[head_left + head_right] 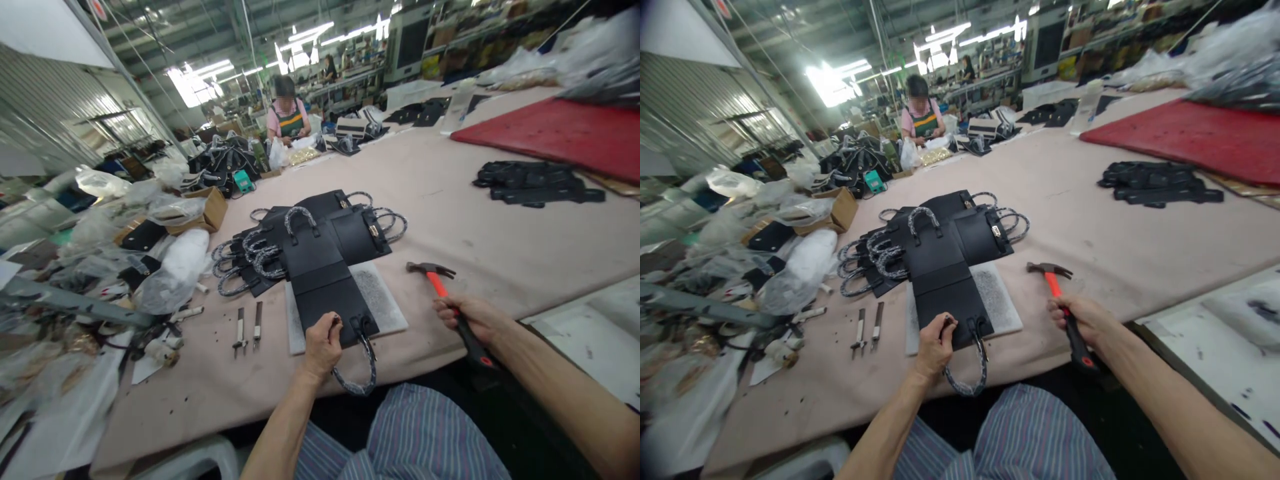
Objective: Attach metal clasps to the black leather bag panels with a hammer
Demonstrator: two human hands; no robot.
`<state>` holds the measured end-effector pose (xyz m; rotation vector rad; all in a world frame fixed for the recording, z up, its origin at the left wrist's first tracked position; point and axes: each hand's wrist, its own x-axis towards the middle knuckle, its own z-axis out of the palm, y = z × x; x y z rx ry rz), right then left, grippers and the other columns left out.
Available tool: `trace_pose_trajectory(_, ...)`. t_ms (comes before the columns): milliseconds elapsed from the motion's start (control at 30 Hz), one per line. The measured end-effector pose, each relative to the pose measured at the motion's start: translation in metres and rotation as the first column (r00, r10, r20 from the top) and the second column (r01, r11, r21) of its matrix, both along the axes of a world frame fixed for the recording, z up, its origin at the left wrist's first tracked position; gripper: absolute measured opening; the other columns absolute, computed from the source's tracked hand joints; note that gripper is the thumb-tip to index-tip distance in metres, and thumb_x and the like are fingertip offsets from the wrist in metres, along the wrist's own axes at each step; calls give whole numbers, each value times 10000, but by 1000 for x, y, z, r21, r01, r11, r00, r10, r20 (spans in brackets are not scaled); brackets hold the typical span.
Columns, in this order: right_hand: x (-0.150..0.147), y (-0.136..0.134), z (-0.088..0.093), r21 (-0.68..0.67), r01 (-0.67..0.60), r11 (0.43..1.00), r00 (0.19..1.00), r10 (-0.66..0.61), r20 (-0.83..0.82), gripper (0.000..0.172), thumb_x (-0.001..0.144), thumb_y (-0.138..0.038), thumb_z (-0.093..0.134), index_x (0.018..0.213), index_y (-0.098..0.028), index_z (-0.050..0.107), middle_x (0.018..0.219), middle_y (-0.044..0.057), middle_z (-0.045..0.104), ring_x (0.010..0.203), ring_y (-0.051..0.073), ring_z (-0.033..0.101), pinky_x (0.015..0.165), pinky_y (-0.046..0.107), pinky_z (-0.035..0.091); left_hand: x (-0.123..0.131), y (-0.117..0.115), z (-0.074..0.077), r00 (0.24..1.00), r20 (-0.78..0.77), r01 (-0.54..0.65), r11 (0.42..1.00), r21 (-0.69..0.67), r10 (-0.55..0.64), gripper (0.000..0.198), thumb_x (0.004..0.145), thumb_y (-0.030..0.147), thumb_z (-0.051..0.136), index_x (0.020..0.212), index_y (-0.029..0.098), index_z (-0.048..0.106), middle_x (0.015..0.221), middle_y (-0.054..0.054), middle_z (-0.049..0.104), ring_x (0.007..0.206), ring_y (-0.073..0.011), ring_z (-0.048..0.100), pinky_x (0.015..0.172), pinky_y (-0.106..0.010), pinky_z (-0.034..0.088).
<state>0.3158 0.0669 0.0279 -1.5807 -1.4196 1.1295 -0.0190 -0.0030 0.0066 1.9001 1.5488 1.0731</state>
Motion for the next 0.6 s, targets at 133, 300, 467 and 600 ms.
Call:
trace_pose_trajectory(133, -39, -32, 54, -24, 48, 999, 998, -49, -25, 361, 921, -582, 443, 834, -236, 495, 557, -48, 408, 387, 126, 351, 341, 240, 290, -1, 0, -4, 999, 26, 23, 999, 31, -24, 159, 950, 188, 480, 968, 225, 634, 893, -53, 703, 839, -185, 681, 796, -284, 533)
trace_pose_trajectory(300, -76, -70, 96, 421, -328, 846, 874, 103, 476, 403, 988, -556, 442, 754, -231, 498, 541, -10, 482, 441, 140, 430, 452, 284, 285, -1, 0, -4, 1000, 10, 15, 1000, 26, -15, 154, 950, 190, 481, 955, 220, 632, 872, -48, 697, 817, -178, 674, 784, -272, 525)
trace_pose_trajectory(467, -85, -67, 123, 299, -586, 754, 665, 235, 709, 396, 1027, -492, 384, 741, -238, 484, 533, -3, 517, 390, 135, 365, 459, 321, 169, -2, 0, -4, 1000, 24, 19, 999, 29, -20, 157, 951, 184, 473, 916, 213, 623, 834, -47, 693, 747, -171, 662, 735, -268, 517)
trace_pose_trajectory(600, -86, -68, 162, 518, -279, 809, 889, 14, 457, 381, 1019, -555, 439, 797, -253, 503, 567, -12, 485, 466, 152, 420, 478, 303, 271, 0, 0, -4, 999, 38, 30, 999, 42, -31, 159, 955, 185, 474, 945, 212, 630, 895, -63, 709, 833, -183, 680, 778, -274, 521)
